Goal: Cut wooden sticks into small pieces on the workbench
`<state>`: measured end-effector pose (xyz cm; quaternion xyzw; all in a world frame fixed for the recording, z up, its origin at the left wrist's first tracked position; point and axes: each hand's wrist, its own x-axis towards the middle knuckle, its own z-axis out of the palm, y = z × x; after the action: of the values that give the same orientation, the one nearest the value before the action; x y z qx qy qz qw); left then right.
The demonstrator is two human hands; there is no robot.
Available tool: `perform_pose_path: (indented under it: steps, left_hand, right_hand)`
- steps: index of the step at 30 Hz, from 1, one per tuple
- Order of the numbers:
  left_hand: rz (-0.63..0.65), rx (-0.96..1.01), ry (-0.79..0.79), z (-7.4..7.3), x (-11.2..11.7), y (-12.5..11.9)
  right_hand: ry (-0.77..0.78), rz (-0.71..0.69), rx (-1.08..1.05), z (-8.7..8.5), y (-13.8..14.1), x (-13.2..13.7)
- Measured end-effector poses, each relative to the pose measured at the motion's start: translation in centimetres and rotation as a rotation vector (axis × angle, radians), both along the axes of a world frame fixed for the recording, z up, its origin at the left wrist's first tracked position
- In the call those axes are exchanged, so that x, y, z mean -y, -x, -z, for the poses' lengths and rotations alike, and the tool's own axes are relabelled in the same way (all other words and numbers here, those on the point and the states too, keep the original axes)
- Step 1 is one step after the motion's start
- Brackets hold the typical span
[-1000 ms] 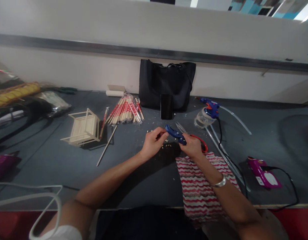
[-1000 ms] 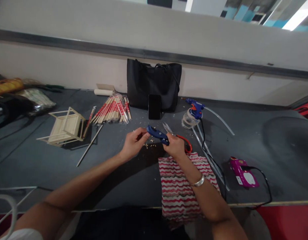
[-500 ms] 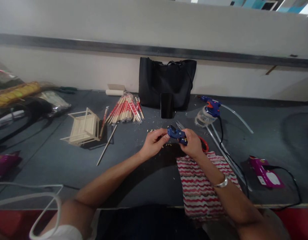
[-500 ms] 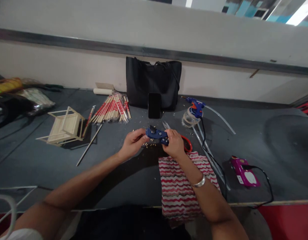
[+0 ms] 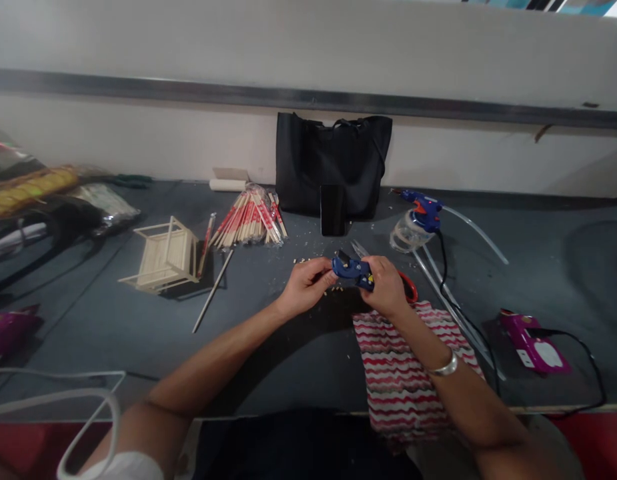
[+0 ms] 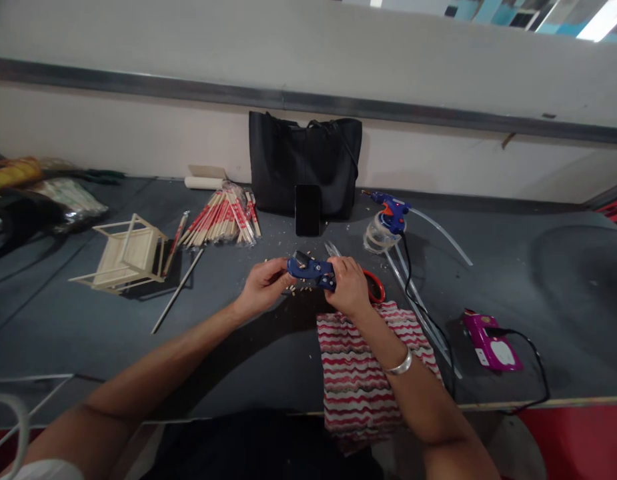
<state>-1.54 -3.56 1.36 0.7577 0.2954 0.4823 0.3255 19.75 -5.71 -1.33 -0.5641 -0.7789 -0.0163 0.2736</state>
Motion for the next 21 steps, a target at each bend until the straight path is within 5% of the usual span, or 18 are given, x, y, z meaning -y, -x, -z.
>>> perform_pose_path:
  steps: [21]
  left_hand:
    - [0.031,0.051,-0.007,-0.02,0.19,-0.19]
  right_hand:
    - [-0.029,-0.006,-0.010,0.02,-0.09,0.09]
